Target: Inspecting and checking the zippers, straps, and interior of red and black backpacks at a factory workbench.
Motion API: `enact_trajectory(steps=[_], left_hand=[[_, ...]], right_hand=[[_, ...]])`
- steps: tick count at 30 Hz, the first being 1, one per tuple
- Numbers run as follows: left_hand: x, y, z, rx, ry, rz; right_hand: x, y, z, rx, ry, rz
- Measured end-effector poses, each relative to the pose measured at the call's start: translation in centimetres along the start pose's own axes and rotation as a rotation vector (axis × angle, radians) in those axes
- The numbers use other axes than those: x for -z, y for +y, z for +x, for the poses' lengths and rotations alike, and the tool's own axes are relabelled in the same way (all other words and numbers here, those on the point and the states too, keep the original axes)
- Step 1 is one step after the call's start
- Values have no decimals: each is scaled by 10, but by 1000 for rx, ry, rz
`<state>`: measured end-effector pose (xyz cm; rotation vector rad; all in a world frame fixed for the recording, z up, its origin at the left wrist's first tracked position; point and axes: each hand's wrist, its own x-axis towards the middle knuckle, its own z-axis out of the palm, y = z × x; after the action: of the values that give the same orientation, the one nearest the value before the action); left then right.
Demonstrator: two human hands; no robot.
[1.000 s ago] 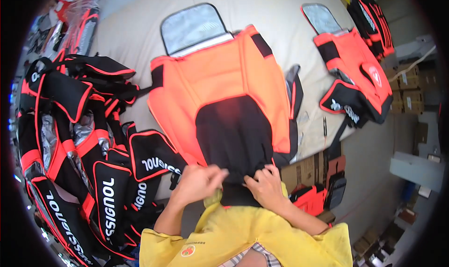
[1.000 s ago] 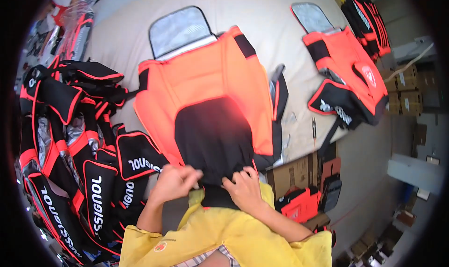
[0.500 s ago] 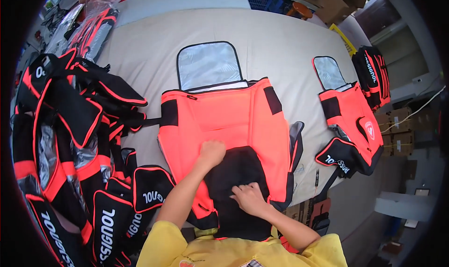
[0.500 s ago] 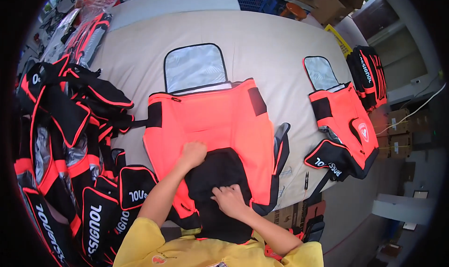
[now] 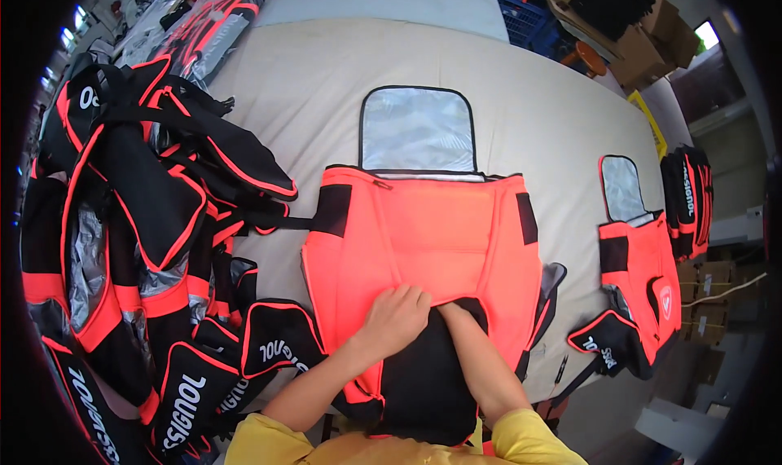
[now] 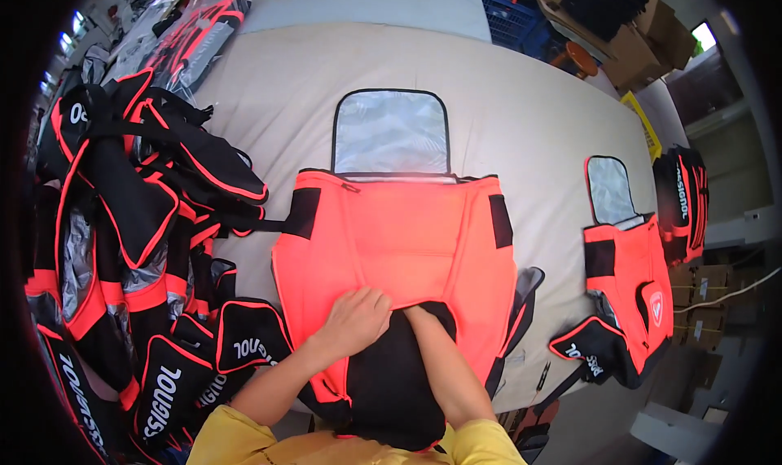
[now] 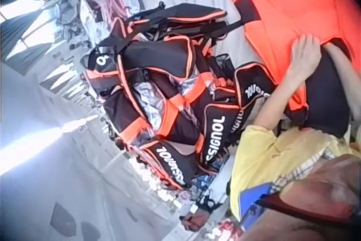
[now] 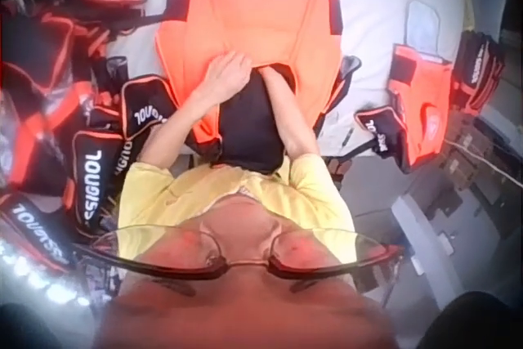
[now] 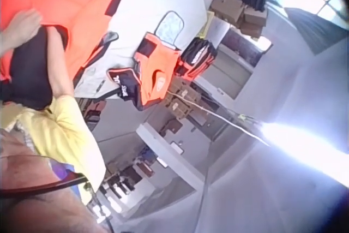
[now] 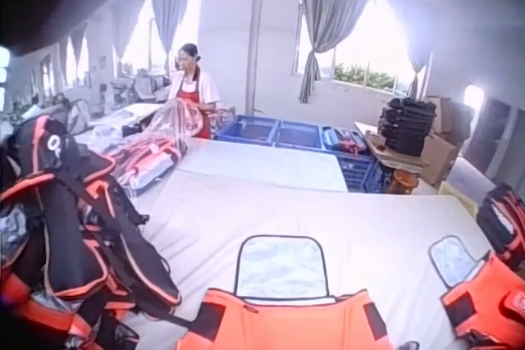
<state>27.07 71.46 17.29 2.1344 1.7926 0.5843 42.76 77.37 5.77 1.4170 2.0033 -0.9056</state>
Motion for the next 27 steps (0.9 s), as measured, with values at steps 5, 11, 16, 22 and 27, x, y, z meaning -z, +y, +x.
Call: enact_trajectory(steps=[5, 11, 16, 22, 27], left_hand=[[11, -36, 12, 195, 158, -72], [-34, -84, 35, 286, 19, 205], [-78, -95, 28, 359, -33, 286], [-88, -99, 22, 369, -48, 259], [-90, -98, 24, 379, -31, 221]], right_hand=[[54, -3, -81, 425, -41, -251], [129, 16, -51, 420, 908, -131], [119, 18, 48, 383, 885, -96], [104, -100, 133, 637, 908, 13], [104, -92, 159, 685, 950, -9]])
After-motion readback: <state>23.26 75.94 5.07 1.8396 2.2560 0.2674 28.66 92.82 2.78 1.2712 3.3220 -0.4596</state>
